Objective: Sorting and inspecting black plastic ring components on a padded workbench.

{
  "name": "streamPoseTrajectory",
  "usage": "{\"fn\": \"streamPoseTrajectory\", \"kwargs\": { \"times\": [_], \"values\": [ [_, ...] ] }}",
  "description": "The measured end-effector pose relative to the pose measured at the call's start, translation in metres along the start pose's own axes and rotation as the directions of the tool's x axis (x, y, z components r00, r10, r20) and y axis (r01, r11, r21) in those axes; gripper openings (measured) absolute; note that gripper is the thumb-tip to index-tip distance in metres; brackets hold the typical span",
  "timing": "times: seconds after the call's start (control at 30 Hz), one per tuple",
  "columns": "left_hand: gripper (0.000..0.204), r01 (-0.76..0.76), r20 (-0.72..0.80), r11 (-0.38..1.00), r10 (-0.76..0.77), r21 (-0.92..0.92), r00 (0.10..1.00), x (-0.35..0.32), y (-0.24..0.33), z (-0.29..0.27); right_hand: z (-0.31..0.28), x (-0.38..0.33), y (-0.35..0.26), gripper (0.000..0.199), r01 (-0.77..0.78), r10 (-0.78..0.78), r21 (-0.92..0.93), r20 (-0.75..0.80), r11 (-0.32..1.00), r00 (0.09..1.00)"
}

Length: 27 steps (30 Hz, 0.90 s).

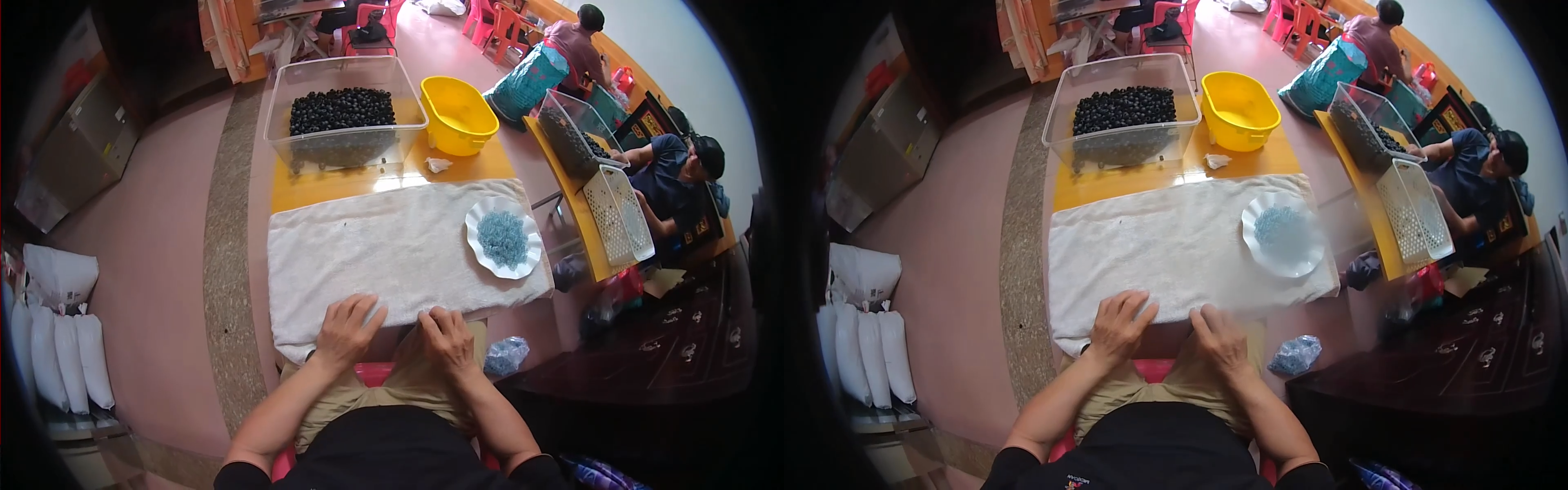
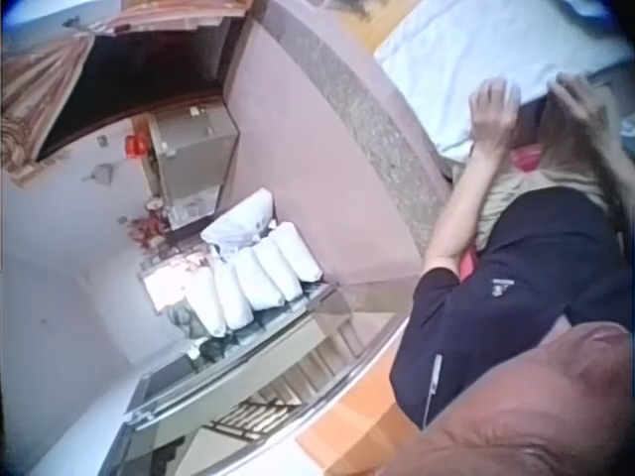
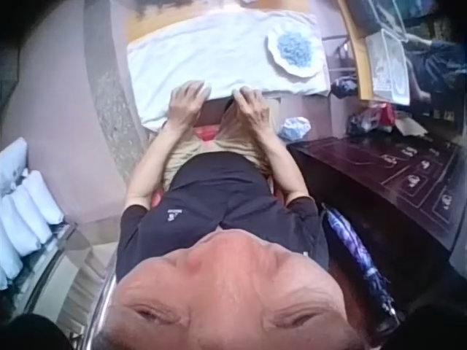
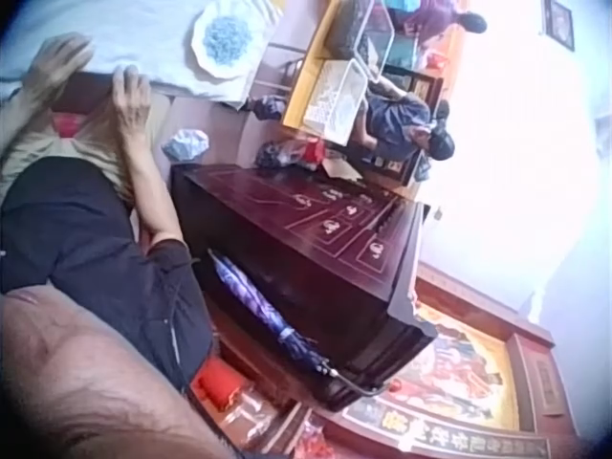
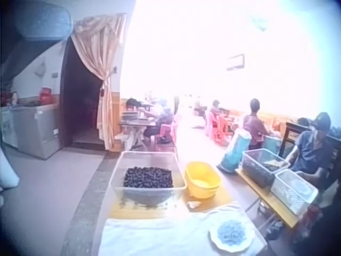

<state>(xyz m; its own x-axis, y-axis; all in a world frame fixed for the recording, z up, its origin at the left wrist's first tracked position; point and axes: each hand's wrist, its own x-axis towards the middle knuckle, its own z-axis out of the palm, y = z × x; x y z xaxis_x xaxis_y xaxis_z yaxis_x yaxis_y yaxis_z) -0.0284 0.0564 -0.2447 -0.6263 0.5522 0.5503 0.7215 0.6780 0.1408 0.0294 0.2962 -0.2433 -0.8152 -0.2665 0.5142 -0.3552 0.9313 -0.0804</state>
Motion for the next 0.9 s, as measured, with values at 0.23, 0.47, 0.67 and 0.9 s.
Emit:
{"fn": "streamPoseTrajectory", "kwargs": {
  "times": [0.23,0.47,0.67,0.9],
  "values": [
    [0.039,-0.022,-0.043,0.997,0.025,0.069,0.999,0.000,0.000,0.003,-0.003,0.005,0.002,0.036,0.046,-0.046,-0.085,0.005,0.995,0.999],
    [0.038,-0.034,-0.042,0.994,0.039,0.101,0.998,0.001,0.001,0.006,-0.011,0.011,0.002,0.033,0.045,-0.043,-0.285,0.012,0.958,0.999],
    [0.037,-0.072,-0.027,0.988,0.076,0.134,0.997,0.004,0.003,-0.001,-0.007,0.015,0.009,0.036,0.092,-0.076,-0.234,0.077,0.968,0.994],
    [0.063,0.090,0.199,0.976,-0.050,-0.198,0.979,0.023,-0.033,-0.044,-0.040,0.047,0.032,0.038,0.119,-0.122,0.108,0.020,0.987,0.992]
  ]
}}
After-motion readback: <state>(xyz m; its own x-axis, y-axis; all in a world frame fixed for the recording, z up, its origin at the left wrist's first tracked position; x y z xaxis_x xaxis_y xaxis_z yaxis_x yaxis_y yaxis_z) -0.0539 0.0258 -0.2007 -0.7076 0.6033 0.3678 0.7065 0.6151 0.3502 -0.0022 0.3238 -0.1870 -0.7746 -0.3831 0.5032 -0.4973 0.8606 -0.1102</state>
